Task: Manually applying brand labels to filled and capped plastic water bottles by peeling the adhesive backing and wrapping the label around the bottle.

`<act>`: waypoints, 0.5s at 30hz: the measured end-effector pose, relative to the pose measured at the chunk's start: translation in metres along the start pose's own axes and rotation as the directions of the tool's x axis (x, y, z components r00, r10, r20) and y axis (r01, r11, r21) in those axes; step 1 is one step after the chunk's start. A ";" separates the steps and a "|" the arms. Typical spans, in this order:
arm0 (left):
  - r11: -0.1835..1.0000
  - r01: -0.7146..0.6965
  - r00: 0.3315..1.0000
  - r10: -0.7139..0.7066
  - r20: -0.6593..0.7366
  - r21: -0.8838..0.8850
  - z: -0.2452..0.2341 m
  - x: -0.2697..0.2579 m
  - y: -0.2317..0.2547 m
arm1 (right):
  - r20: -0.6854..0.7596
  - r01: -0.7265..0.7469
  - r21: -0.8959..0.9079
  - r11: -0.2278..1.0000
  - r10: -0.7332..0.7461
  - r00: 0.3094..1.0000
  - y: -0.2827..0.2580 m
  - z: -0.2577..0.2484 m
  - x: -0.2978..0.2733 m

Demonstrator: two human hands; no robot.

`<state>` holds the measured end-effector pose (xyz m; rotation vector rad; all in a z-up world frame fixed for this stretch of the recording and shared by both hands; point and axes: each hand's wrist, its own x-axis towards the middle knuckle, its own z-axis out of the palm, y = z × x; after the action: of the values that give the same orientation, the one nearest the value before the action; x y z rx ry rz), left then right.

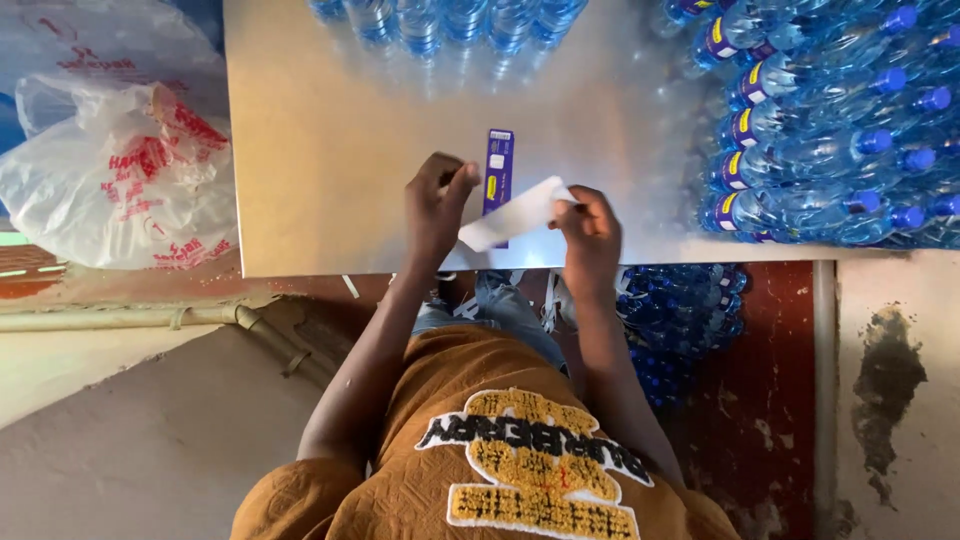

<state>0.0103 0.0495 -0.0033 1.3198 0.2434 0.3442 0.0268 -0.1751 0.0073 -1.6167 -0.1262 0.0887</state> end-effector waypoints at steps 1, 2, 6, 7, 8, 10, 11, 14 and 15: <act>0.963 -0.132 0.991 0.126 0.038 0.233 -0.007 -0.002 -0.014 | -0.030 0.059 -0.092 0.994 -0.062 0.998 -0.001 -0.012 0.003; 0.858 -0.255 0.967 0.232 0.107 0.445 -0.014 -0.007 -0.028 | -0.058 0.107 -0.187 0.976 -0.120 0.991 -0.003 -0.025 0.001; 0.891 -0.309 0.936 0.224 0.272 0.332 0.045 -0.018 0.002 | 0.058 0.166 -0.321 0.932 -0.155 0.986 -0.037 0.002 0.001; 0.955 -0.160 0.968 0.102 0.231 0.251 0.053 -0.018 0.001 | 0.042 0.125 -0.257 0.958 -0.119 0.992 -0.038 0.006 -0.001; 0.987 -0.005 0.980 -0.027 0.198 0.160 0.062 -0.017 -0.001 | 0.031 0.086 -0.193 0.977 -0.082 0.996 -0.041 0.009 -0.002; 0.996 0.049 0.977 -0.032 0.212 -0.072 0.062 -0.009 -0.031 | 0.012 0.008 -0.112 0.994 -0.007 1.000 -0.031 0.004 -0.002; 0.950 0.101 0.974 -0.034 0.225 -0.295 0.061 -0.007 -0.047 | 0.000 -0.069 -0.025 0.997 0.069 0.998 -0.026 0.002 -0.002; 0.779 0.199 0.980 -0.148 0.134 -0.595 0.046 -0.001 -0.049 | -0.116 -0.167 0.113 0.979 0.180 0.977 0.010 -0.022 0.003; 0.782 0.198 0.980 -0.149 0.131 -0.591 0.029 0.003 -0.041 | -0.112 -0.169 0.117 0.979 0.183 0.977 -0.007 -0.032 0.012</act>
<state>0.0278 0.0156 -0.0362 0.6647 0.1669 0.1863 0.0432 -0.2051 0.0161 -1.5198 0.1156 0.1305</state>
